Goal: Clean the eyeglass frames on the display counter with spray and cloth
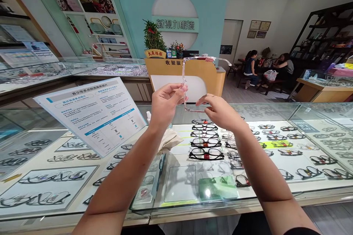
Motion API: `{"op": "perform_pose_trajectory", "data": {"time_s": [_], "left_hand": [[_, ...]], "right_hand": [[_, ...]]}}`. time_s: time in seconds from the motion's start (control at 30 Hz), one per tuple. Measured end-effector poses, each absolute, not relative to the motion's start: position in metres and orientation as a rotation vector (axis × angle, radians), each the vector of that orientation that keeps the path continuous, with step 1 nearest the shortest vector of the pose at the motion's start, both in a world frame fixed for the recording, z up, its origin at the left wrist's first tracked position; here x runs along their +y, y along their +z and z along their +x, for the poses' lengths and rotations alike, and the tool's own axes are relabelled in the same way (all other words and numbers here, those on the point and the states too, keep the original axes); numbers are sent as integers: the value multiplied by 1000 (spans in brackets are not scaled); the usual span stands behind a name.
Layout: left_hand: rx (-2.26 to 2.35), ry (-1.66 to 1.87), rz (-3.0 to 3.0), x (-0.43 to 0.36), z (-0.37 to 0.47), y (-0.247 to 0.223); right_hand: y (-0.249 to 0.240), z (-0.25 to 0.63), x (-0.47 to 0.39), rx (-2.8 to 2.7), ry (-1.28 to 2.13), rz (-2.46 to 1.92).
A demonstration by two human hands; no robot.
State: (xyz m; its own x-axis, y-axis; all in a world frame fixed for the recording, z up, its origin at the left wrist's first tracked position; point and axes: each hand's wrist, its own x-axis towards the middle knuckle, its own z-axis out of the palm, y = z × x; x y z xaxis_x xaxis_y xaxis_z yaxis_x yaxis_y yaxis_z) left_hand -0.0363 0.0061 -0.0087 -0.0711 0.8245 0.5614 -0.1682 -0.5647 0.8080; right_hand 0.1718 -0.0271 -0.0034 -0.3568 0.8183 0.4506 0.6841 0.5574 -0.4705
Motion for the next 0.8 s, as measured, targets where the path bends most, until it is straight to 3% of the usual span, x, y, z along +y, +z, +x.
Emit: {"op": "perform_pose_trajectory", "data": {"time_s": [0.47,0.67,0.8], "left_hand": [[681,1453,1544,2,-33,-11],[809,1577,1907,-11,-42,-6],[919,1676,1848,-5,-50,-12]], "right_hand": [[-16,152,-21,-1835,445,-794],[-16,149,-26,-1838,446,-809],[-17,151,-28,-1850,352,-864]]}}
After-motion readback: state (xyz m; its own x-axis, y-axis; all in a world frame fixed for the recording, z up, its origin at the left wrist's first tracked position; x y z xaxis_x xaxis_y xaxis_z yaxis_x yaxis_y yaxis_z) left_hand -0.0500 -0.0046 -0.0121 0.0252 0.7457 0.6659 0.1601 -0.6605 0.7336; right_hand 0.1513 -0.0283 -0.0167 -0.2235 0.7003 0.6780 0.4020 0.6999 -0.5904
